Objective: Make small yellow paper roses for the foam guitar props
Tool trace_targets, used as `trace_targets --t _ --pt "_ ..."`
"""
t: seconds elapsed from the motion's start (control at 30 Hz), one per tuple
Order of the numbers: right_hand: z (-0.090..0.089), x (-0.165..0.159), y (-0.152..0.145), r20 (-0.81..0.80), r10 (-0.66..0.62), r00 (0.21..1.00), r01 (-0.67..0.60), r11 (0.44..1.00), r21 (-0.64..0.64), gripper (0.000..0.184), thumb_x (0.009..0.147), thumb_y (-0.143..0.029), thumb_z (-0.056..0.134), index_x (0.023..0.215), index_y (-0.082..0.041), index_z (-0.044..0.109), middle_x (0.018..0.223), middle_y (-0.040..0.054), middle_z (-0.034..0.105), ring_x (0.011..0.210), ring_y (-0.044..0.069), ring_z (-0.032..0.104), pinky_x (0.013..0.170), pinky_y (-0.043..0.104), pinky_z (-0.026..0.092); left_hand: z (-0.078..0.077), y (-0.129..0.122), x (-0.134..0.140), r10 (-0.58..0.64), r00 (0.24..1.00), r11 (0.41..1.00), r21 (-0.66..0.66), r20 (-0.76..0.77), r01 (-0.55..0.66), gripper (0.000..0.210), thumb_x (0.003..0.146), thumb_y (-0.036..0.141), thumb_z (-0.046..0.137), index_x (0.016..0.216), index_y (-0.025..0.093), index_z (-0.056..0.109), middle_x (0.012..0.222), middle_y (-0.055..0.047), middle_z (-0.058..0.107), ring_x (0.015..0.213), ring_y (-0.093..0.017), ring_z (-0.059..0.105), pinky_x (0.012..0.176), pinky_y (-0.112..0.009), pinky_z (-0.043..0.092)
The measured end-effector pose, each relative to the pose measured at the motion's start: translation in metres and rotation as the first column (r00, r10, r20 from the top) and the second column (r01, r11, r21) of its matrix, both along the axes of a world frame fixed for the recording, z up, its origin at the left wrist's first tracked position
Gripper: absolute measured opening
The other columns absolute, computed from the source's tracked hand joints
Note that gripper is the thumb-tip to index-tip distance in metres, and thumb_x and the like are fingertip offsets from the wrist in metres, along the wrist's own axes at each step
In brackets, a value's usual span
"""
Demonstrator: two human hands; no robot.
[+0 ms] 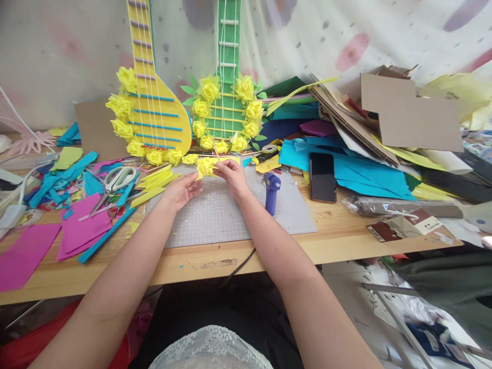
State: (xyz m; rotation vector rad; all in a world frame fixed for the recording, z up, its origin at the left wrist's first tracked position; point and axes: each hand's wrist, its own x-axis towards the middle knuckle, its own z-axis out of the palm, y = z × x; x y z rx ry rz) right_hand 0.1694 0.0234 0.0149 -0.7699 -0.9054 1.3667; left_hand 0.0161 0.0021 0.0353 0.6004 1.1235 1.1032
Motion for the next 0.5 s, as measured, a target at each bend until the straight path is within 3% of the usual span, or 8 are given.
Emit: trace_targets --t 0.3,0.5 --pt "0.0023 -0.0022 -0.0030 0.039 0.031 0.999 -0.032 0.999 0.032 0.024 0.058 -0.035 0.073 0.064 -0.019 0.057 0.068 -0.0033 0.059 0.066 0.008 0.058 0.074 0.027 0.049 0.0014 0.0044 -0.0030 0.056 0.943 0.980 -0.201 0.329 0.012 0.008 0.073 0.002 0.054 0.074 0.010 0.056 0.060 -0.002 0.056 0.056 -0.006 0.056 0.056 -0.015 0.051" --pt "0.0025 -0.0023 -0.0030 0.052 0.029 0.998 -0.031 0.999 0.041 0.026 0.057 -0.037 0.073 0.064 -0.019 0.056 0.069 -0.0033 0.058 0.067 0.009 0.057 0.076 0.028 0.049 0.0056 0.0039 -0.0030 0.079 0.888 0.979 -0.204 0.452 0.017 0.011 0.076 0.000 0.047 0.078 0.008 0.055 0.063 -0.003 0.055 0.059 -0.005 0.056 0.051 -0.009 0.047"
